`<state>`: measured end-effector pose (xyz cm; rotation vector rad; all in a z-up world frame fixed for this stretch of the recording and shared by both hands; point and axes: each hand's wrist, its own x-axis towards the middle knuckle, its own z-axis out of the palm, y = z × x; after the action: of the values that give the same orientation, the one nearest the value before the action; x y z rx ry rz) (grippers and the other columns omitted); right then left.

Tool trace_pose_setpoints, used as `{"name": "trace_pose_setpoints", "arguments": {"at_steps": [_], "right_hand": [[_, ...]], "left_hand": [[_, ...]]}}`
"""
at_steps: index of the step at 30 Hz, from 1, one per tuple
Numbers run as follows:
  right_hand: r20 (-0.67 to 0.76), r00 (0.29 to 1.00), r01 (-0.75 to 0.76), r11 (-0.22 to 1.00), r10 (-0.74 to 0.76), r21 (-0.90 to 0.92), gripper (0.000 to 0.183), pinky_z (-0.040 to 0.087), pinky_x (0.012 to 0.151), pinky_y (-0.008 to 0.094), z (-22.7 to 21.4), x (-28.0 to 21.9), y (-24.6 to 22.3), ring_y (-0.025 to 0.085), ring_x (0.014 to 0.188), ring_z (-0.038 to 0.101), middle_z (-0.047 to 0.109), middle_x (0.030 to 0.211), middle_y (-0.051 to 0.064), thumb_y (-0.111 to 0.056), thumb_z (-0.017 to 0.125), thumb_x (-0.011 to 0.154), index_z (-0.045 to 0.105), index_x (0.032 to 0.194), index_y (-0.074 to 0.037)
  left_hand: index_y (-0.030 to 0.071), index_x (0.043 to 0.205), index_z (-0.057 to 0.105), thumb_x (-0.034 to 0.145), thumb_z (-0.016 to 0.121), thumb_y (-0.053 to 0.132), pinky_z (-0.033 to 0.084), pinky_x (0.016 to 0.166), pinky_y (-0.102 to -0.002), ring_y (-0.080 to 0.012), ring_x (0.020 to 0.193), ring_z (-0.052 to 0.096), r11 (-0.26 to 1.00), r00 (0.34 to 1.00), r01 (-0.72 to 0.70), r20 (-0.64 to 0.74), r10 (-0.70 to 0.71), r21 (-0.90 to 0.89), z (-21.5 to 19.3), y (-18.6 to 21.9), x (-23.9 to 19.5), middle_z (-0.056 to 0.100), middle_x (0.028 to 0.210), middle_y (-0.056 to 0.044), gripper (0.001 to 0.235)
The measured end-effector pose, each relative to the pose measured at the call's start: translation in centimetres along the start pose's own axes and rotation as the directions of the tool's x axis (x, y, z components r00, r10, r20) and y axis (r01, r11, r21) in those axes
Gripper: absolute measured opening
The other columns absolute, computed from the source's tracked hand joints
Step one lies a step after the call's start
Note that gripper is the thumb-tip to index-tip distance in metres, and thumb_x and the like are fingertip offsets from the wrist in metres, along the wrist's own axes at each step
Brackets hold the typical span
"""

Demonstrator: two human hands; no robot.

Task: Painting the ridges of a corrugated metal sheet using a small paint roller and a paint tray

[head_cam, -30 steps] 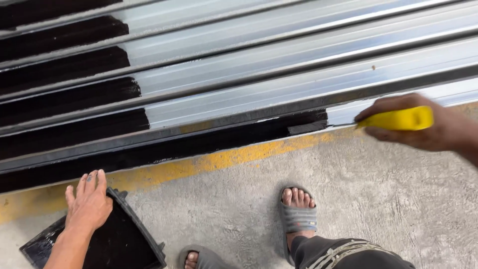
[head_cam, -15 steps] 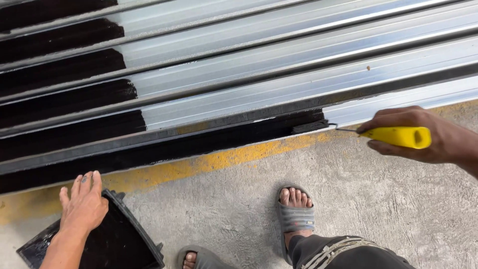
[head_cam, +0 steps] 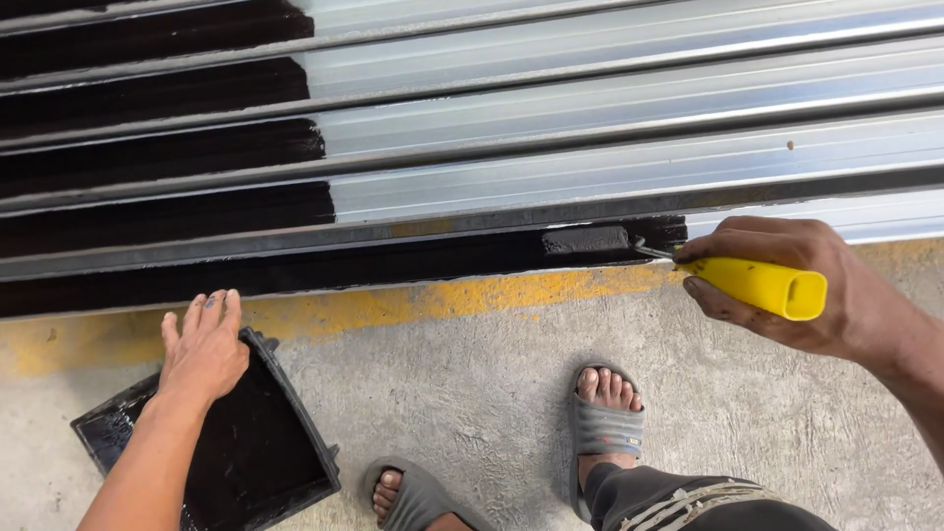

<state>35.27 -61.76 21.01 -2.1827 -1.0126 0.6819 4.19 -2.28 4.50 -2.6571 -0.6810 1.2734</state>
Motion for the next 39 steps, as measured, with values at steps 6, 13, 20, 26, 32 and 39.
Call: {"name": "trace_pose_setpoints", "arguments": {"at_steps": [6, 13, 20, 26, 32, 39], "right_hand": [[-0.001, 0.999, 0.034, 0.999, -0.034, -0.013, 0.039, 0.066, 0.060, 0.027, 1.1, 2.2, -0.9, 0.016, 0.071, 0.080, 0.080, 0.094, 0.006, -0.032, 0.075, 0.081, 0.073, 0.110, -0.006], [0.007, 1.000, 0.008, 0.996, -0.007, -0.093, 0.046, 0.067, 0.062, 0.032, 3.0, 2.1, -0.6, 0.022, 0.077, 0.080, 0.079, 0.108, 0.008, -0.035, 0.078, 0.078, 0.072, 0.117, -0.011], [-0.042, 0.995, 0.084, 0.991, -0.089, -0.103, 0.035, 0.064, 0.061, 0.030, 2.3, 2.7, -2.7, 0.018, 0.067, 0.077, 0.078, 0.096, 0.006, -0.030, 0.078, 0.082, 0.075, 0.110, -0.009], [-0.002, 0.996, 0.089, 0.989, -0.090, -0.122, 0.037, 0.064, 0.052, 0.029, 2.3, 2.4, -2.3, 0.018, 0.065, 0.077, 0.079, 0.097, 0.007, -0.029, 0.077, 0.082, 0.074, 0.113, -0.008], [0.031, 0.999, -0.033, 0.999, 0.033, 0.005, 0.033, 0.062, 0.065, 0.027, 0.8, -1.1, -3.6, 0.013, 0.068, 0.081, 0.082, 0.091, -0.002, -0.035, 0.074, 0.081, 0.077, 0.107, -0.015], [-0.062, 0.998, -0.012, 0.998, 0.008, -0.057, 0.041, 0.067, 0.060, 0.027, 2.5, -1.3, 2.2, 0.017, 0.071, 0.080, 0.079, 0.100, 0.006, -0.030, 0.078, 0.079, 0.074, 0.114, -0.009]], "left_hand": [[0.013, 0.164, 0.009, 0.094, 0.049, 0.018, 0.004, 0.127, -0.059, -0.0295, 0.160, 0.006, 1.000, 0.999, -0.030, -0.045, 0.029, -0.004, 1.0, -0.3, 0.9, 0.012, 0.172, -0.007, 0.080], [0.012, 0.164, 0.011, 0.094, 0.045, 0.014, 0.002, 0.127, -0.059, -0.0295, 0.160, 0.007, 0.999, 0.999, -0.033, -0.032, 0.032, -0.020, 0.3, -0.1, 0.5, 0.013, 0.172, -0.009, 0.077], [0.012, 0.163, 0.012, 0.094, 0.047, 0.015, 0.003, 0.128, -0.059, -0.0301, 0.160, 0.007, 0.999, 0.999, -0.030, -0.045, 0.028, -0.040, 0.5, -0.1, 0.7, 0.014, 0.171, -0.009, 0.077], [0.011, 0.163, 0.014, 0.095, 0.045, 0.016, 0.004, 0.127, -0.059, -0.0309, 0.160, 0.008, 0.999, 0.998, -0.040, -0.046, 0.040, -0.003, 0.6, -0.1, 0.6, 0.017, 0.170, -0.010, 0.075], [0.011, 0.162, 0.015, 0.094, 0.044, 0.014, 0.003, 0.127, -0.060, -0.0312, 0.160, 0.009, 0.998, 0.997, -0.044, -0.061, 0.042, -0.041, 0.4, 0.0, 0.4, 0.019, 0.170, -0.010, 0.074], [0.012, 0.163, 0.017, 0.092, 0.048, 0.019, 0.005, 0.127, -0.060, -0.0305, 0.160, 0.010, 0.998, 0.996, -0.052, -0.070, 0.051, -0.019, 0.6, -0.3, 0.9, 0.019, 0.170, -0.010, 0.078]]}}
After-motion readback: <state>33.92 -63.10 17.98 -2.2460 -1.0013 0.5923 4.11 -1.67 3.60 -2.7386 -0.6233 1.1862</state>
